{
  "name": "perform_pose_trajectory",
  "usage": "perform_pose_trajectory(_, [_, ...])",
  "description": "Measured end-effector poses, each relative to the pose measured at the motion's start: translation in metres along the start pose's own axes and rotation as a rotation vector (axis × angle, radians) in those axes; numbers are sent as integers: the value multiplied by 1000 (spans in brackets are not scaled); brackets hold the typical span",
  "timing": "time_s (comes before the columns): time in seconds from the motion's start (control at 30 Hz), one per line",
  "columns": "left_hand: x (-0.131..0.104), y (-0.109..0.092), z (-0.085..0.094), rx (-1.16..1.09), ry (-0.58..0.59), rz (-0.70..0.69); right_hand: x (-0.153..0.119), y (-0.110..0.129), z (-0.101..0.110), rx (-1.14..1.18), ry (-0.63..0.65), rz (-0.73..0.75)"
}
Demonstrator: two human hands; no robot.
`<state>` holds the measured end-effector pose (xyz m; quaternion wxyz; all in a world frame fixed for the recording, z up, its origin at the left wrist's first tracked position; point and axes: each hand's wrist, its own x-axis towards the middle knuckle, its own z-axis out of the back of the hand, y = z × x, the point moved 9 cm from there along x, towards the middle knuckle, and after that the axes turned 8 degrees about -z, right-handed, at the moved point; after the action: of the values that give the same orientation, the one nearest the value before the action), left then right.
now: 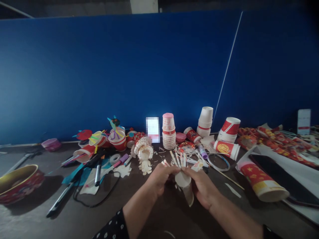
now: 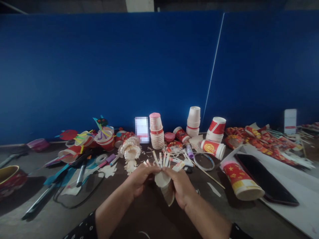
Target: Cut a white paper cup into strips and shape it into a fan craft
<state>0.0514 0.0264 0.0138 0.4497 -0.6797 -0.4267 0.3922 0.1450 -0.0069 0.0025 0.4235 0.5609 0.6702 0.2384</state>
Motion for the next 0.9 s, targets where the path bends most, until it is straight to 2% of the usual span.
perform_pose_trajectory(0.1, [4, 0, 1, -35, 83, 34, 0, -1, 1, 80, 17, -47])
perform_pose_trajectory(0.2, [4, -4, -3, -80, 185, 11, 0, -1, -3, 148, 54, -76])
perform_pose_trajectory(0.33, [-2, -10, -14, -136, 356, -29, -2, -1, -6, 154, 82, -90])
perform_pose_trajectory(0.4, [-4, -13, -16, -142, 385, -42, -3, 0, -7, 145, 86, -97])
perform_pose_trajectory(0.63, [-2, -15, -13, -147, 289, -66, -5, -7, -13, 154, 136, -204])
perform_pose_trajectory(0.9, [5, -2, -1, -82, 115, -70, -3, 4, -1, 77, 3, -9])
